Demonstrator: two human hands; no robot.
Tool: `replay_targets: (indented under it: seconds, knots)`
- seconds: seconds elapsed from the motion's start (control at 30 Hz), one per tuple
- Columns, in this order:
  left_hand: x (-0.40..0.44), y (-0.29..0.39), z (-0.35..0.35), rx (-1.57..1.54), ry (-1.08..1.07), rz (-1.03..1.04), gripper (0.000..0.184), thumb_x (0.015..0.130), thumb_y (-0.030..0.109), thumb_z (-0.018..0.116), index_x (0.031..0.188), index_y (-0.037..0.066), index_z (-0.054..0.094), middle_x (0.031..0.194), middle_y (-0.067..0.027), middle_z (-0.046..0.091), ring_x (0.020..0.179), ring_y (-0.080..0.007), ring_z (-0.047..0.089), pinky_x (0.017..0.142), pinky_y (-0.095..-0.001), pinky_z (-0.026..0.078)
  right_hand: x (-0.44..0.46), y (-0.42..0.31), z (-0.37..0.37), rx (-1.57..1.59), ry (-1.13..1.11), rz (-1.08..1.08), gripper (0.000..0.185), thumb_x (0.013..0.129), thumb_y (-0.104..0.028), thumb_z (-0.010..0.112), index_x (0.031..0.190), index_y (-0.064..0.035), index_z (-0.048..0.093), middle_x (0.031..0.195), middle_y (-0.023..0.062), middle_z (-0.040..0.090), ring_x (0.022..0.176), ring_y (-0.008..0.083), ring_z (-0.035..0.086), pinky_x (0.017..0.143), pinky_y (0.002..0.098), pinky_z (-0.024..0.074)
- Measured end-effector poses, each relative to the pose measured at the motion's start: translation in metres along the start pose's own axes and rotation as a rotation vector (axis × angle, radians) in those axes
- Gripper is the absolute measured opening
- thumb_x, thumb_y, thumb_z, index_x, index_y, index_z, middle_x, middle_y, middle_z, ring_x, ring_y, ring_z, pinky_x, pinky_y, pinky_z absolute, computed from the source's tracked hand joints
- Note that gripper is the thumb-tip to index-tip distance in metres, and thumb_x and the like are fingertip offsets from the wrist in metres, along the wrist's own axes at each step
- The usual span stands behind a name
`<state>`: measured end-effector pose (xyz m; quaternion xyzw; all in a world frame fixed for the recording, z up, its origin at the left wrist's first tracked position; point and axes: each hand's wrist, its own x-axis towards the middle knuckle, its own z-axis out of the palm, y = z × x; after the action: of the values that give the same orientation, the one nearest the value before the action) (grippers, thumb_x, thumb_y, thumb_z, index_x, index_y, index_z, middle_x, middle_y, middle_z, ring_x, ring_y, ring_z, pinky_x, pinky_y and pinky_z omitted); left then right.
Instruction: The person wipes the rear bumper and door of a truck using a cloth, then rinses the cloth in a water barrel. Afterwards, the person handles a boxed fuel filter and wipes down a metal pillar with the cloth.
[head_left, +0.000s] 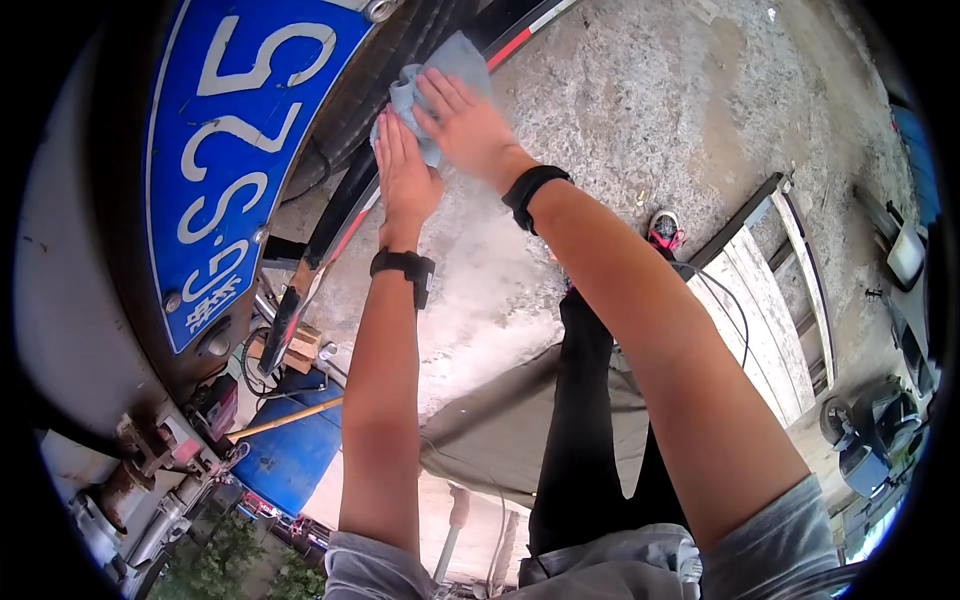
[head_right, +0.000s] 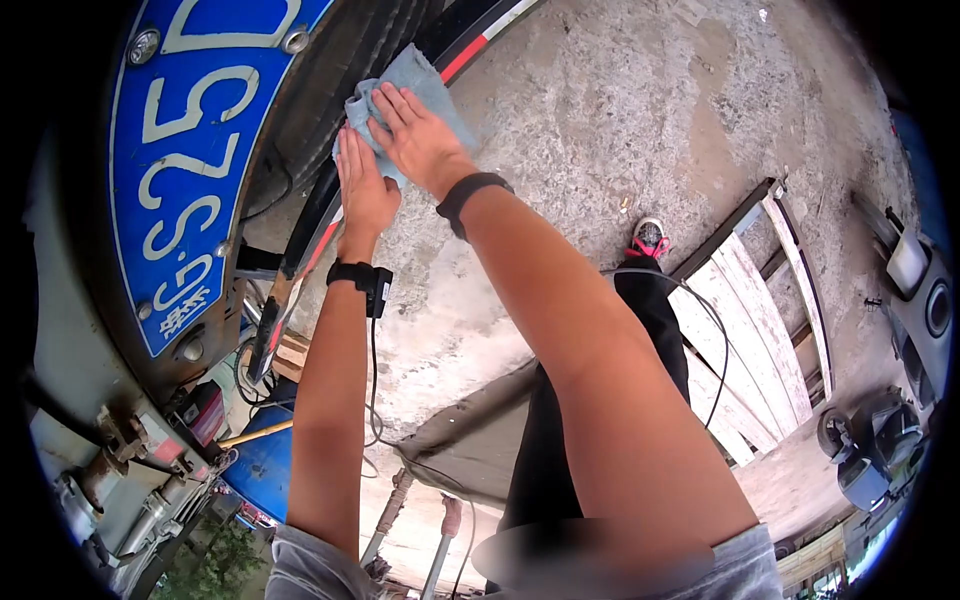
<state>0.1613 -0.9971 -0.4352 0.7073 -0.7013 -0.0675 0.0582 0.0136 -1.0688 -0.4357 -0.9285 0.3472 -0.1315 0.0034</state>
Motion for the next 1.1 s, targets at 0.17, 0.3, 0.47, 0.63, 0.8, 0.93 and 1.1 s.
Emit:
replay_targets:
  seconds: [0.17,0.3,0.47,0.63,0.8,0.93,1.1]
  knots:
    - [0.003,0.022,0.005,-0.043,0.024,-0.094,0.088,0.077,0.004,0.060,0.151,-0.013,0.014,0.161,-0.0293,0.011,0.152,-0.0425,0.005,0.123,-0.0539,0.010,-0.007,0.027,0.010,0.052,0.108,-0.099,0.050,0.091,-0.020,0.053,0.140,-0.0108,0.052,0.156,0.0130,0.040,0.146,0.0281,0.034,0.120,0.0401,0.0261]
    - [0.020,0.046,0.008,0.009,-0.026,0.006,0.088,0.077,0.001,0.058,0.151,-0.012,0.013,0.162,-0.0297,0.008,0.152,-0.0436,0.002,0.122,-0.0556,0.008,-0.006,0.073,-0.001,0.065,0.132,-0.119,0.047,0.090,-0.019,0.054,0.137,-0.0114,0.056,0.151,0.0093,0.046,0.144,0.0236,0.037,0.120,0.0379,0.0275]
    - [0.082,0.098,0.012,0.004,-0.006,0.056,0.089,0.076,-0.001,0.057,0.151,-0.012,0.012,0.162,-0.0301,0.008,0.151,-0.0457,0.002,0.122,-0.0556,0.009,-0.012,0.158,-0.014,0.004,0.118,-0.086,0.046,0.095,-0.023,0.051,0.140,-0.0170,0.054,0.155,0.0038,0.041,0.146,0.0207,0.034,0.121,0.0368,0.0236]
    - [0.157,0.163,0.015,0.004,0.043,0.189,0.089,0.074,-0.002,0.057,0.151,-0.013,0.013,0.160,-0.0325,0.010,0.151,-0.0469,0.005,0.122,-0.0547,0.010,-0.025,0.256,-0.037,-0.056,0.075,-0.019,0.046,0.097,-0.024,0.049,0.143,-0.0199,0.052,0.159,0.0015,0.037,0.147,0.0189,0.032,0.121,0.0365,0.0224]
    - [0.239,0.239,0.022,0.010,0.053,0.319,0.087,0.075,-0.001,0.055,0.150,-0.014,0.015,0.158,-0.0345,0.015,0.150,-0.0478,0.010,0.122,-0.0538,0.011,-0.039,0.351,-0.061,-0.089,0.044,0.049,0.045,0.097,-0.024,0.050,0.142,-0.0191,0.053,0.158,0.0003,0.038,0.147,0.0176,0.031,0.121,0.0393,0.0234]
    - [0.305,0.299,0.034,0.010,0.061,0.332,0.087,0.075,0.000,0.055,0.150,-0.013,0.015,0.159,-0.0331,0.015,0.150,-0.0462,0.010,0.123,-0.0532,0.011,-0.044,0.423,-0.070,-0.115,0.109,0.110,0.042,0.096,-0.023,0.051,0.137,-0.0164,0.056,0.155,0.0016,0.043,0.146,0.0183,0.033,0.118,0.0399,0.0268]
    - [0.370,0.347,0.031,-0.019,0.019,0.356,0.088,0.074,0.003,0.055,0.151,-0.013,0.014,0.159,-0.0340,0.013,0.151,-0.0459,0.007,0.123,-0.0522,0.008,-0.037,0.503,-0.080,-0.131,0.175,0.135,0.040,0.093,-0.021,0.053,0.132,-0.0112,0.059,0.150,0.0047,0.048,0.142,0.0205,0.038,0.113,0.0391,0.0332]
